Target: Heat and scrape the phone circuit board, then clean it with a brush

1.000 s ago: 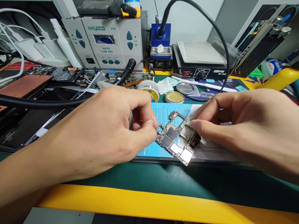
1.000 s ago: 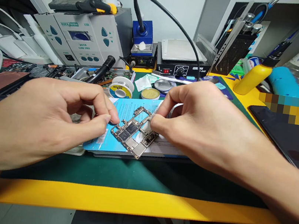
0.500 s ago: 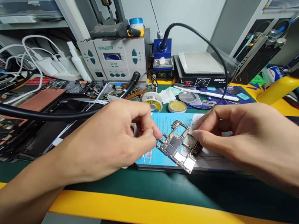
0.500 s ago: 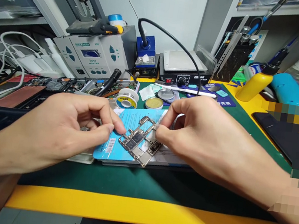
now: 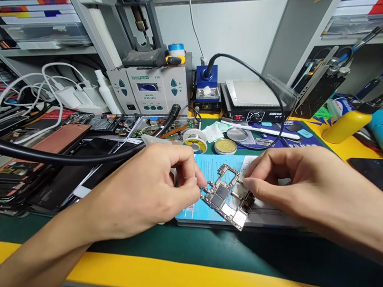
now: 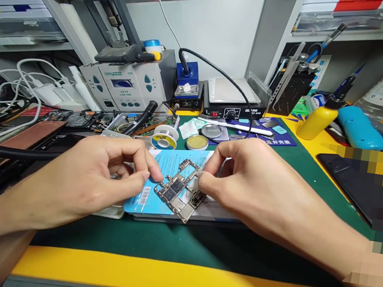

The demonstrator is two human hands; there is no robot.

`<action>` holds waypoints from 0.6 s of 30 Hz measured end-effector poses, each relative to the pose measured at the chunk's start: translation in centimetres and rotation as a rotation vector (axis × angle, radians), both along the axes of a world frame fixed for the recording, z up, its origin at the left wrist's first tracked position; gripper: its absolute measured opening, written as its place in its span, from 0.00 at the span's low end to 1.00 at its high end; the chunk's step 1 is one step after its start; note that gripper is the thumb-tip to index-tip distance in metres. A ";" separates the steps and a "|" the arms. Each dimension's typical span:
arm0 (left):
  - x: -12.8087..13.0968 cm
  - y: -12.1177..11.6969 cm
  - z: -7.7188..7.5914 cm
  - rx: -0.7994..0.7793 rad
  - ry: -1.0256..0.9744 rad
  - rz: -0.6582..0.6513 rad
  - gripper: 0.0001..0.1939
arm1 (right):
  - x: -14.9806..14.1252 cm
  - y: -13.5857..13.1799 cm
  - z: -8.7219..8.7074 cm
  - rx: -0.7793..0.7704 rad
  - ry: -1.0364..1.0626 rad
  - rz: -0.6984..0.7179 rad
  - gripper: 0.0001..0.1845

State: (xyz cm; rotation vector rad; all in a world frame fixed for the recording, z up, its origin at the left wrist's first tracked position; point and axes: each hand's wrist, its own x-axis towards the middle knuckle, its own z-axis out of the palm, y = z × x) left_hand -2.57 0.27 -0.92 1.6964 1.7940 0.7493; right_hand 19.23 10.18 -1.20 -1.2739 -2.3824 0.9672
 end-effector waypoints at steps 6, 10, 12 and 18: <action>-0.4 -0.1 -0.1 0.070 -0.005 -0.018 0.07 | 0.8 1.5 -1.1 -0.094 0.119 0.059 0.09; -0.3 -0.1 0.3 0.098 -0.016 -0.027 0.08 | 0.8 1.5 -0.9 -0.154 0.160 0.075 0.09; -0.3 -0.2 0.3 0.099 -0.016 -0.040 0.07 | 0.8 1.4 -0.8 -0.168 0.172 0.086 0.10; -0.8 -0.3 0.3 0.067 -0.011 -0.056 0.07 | 1.2 1.9 -1.1 -0.192 0.204 0.090 0.11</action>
